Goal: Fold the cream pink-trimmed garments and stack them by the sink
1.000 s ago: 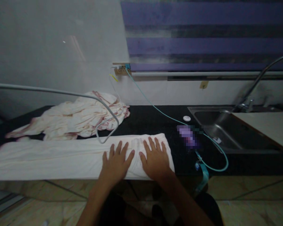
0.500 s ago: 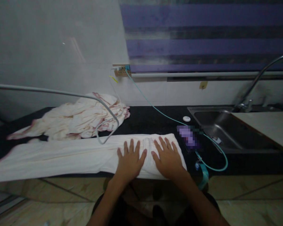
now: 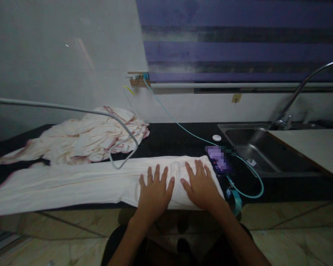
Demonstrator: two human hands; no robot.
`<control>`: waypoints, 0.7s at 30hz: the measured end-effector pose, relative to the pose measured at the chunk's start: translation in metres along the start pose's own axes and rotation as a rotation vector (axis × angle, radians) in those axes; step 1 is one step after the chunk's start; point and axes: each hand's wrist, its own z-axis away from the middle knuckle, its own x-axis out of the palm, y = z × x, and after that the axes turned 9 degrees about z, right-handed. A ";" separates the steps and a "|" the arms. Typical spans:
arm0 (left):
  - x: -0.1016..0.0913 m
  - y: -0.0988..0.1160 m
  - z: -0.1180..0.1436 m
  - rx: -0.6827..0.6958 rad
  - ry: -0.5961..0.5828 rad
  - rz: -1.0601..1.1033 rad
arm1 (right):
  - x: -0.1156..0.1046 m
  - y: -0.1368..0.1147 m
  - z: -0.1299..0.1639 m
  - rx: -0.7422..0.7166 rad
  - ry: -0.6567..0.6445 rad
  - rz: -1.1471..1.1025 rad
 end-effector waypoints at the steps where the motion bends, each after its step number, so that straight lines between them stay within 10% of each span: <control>1: -0.001 -0.001 -0.001 -0.002 0.002 0.034 | 0.000 0.001 -0.001 0.001 0.038 -0.037; 5: -0.002 -0.002 -0.005 0.008 0.100 0.267 | -0.007 0.006 -0.001 0.051 0.327 -0.282; 9: -0.003 0.015 -0.002 0.301 0.200 0.487 | -0.015 0.012 0.010 0.157 0.668 -0.472; 14: -0.008 0.064 0.004 0.586 -0.057 0.518 | -0.006 0.023 0.032 0.344 0.851 -0.724; 21: 0.000 0.098 -0.009 0.550 -0.268 0.347 | 0.005 0.040 0.053 0.477 0.864 -0.871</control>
